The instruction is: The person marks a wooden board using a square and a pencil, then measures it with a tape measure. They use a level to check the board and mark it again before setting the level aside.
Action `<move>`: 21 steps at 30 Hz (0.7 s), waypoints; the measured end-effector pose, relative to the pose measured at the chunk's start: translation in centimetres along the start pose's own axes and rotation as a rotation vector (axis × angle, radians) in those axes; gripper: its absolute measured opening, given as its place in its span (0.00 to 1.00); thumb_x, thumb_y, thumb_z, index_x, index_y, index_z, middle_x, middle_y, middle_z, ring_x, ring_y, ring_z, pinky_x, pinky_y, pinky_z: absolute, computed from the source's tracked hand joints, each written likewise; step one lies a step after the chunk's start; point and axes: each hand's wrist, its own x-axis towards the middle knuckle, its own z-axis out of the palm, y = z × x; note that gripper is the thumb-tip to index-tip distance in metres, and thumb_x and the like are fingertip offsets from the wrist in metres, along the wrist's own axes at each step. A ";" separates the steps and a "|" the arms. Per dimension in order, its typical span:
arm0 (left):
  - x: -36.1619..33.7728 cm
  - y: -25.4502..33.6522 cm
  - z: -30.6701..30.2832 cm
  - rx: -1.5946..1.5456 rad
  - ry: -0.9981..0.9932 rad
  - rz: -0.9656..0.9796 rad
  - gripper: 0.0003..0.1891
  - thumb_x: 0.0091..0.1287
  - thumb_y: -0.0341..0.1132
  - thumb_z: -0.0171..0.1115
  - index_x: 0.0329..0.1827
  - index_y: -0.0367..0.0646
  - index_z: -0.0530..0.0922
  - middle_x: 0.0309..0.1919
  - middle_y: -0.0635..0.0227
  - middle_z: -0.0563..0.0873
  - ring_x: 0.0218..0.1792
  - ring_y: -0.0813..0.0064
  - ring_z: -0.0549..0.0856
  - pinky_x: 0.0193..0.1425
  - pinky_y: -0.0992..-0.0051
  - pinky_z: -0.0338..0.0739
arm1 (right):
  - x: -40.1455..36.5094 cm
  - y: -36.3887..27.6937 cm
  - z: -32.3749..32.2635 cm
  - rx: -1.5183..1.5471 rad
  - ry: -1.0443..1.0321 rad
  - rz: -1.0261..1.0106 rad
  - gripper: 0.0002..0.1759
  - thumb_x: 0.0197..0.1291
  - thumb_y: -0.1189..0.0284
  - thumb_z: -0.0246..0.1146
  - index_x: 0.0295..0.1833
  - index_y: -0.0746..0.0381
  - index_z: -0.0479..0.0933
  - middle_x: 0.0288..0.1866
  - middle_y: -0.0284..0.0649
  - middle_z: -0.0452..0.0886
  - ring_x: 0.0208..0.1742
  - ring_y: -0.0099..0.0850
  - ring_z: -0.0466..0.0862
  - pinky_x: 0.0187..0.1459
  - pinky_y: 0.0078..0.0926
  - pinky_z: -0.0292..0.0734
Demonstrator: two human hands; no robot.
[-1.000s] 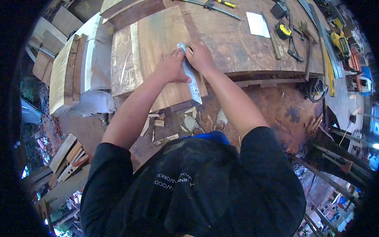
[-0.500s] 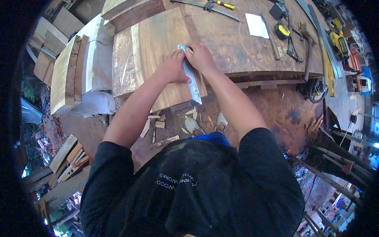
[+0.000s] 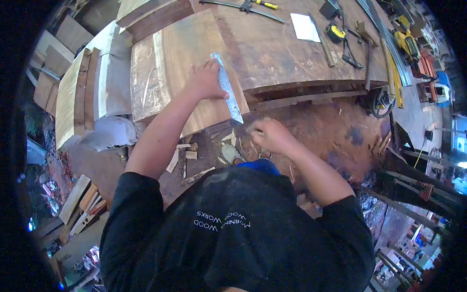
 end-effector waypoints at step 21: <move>-15.8 -1.8 7.4 -0.641 0.445 0.295 0.40 0.49 0.49 0.77 0.65 0.45 0.71 0.67 0.52 0.72 0.68 0.50 0.70 0.68 0.55 0.67 | 2.1 -2.1 6.8 0.771 -0.149 0.287 0.16 0.71 0.59 0.58 0.42 0.62 0.79 0.27 0.33 0.82 0.29 0.20 0.78 0.31 0.22 0.74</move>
